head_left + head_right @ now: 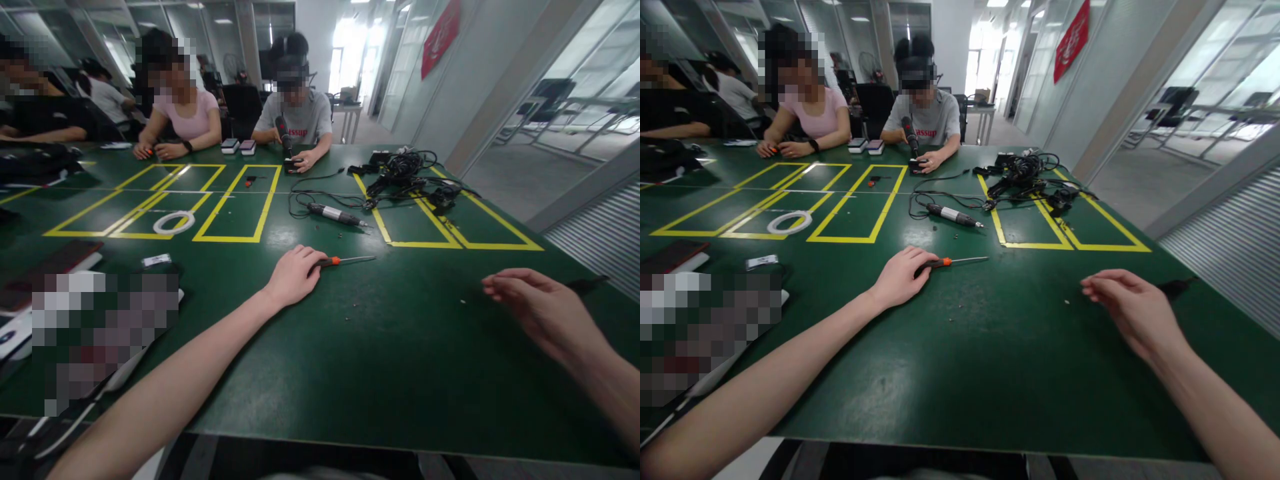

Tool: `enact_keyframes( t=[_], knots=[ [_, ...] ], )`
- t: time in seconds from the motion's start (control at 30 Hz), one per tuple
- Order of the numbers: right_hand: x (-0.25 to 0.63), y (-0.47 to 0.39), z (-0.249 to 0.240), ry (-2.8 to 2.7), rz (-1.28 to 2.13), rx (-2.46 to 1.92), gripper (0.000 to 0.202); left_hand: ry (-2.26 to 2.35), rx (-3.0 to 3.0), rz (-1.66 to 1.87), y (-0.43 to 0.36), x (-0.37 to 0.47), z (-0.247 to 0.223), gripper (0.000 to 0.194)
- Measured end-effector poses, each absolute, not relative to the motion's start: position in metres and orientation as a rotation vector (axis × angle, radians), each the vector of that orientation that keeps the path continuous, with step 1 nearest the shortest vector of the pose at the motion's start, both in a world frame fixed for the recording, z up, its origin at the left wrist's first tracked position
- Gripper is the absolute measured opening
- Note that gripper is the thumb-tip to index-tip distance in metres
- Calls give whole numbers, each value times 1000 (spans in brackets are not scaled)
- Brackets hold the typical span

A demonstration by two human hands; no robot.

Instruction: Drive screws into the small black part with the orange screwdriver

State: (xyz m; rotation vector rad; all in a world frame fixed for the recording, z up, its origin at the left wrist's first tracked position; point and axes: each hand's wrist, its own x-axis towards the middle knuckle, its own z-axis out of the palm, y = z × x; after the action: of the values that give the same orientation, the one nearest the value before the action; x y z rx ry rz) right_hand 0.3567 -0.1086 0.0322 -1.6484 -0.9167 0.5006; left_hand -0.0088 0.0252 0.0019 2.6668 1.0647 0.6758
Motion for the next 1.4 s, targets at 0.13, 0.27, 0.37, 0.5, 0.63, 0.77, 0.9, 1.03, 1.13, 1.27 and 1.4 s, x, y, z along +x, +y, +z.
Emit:
enact_keyframes(
  t=[0.13, 0.27, 0.37, 0.5, 0.63, 0.77, 0.9, 1.03, 1.13, 1.27, 1.4],
  knots=[
    [379, -118, 42, -852, 287, -1857, 29, 1059, 2664, 675, 25, -9, 2, 27],
    [418, -130, 48, -1047, 37, -2137, 30, 1057, 2664, 679, 24, -10, 3, 28],
    [446, -134, 45, -1309, -252, -2177, 31, 1058, 2665, 681, 24, -9, 3, 27],
    [467, -132, 36, -1604, -648, -1996, 27, 1059, 2660, 689, 25, -9, 1, 28],
    [476, -130, 25, -1697, -836, -1941, 29, 1064, 2666, 689, 26, -9, 1, 27],
    [481, -137, 14, -1637, -870, -1970, 27, 1058, 2672, 686, 26, -9, 1, 27],
    [481, -142, 10, -1612, -897, -1967, 24, 1065, 2669, 675, 26, -9, 1, 28],
    [479, -145, 8, -1582, -867, -1988, 22, 1063, 2663, 673, 25, -9, 2, 28],
    [480, -147, 6, -1587, -850, -1987, 21, 1063, 2665, 674, 25, -9, 3, 28],
    [485, -149, 1, -1584, -856, -1955, 24, 1064, 2668, 673, 25, -9, 3, 27],
    [485, -149, 0, -1574, -843, -1939, 26, 1063, 2673, 668, 25, -8, 3, 27]
  ],
)
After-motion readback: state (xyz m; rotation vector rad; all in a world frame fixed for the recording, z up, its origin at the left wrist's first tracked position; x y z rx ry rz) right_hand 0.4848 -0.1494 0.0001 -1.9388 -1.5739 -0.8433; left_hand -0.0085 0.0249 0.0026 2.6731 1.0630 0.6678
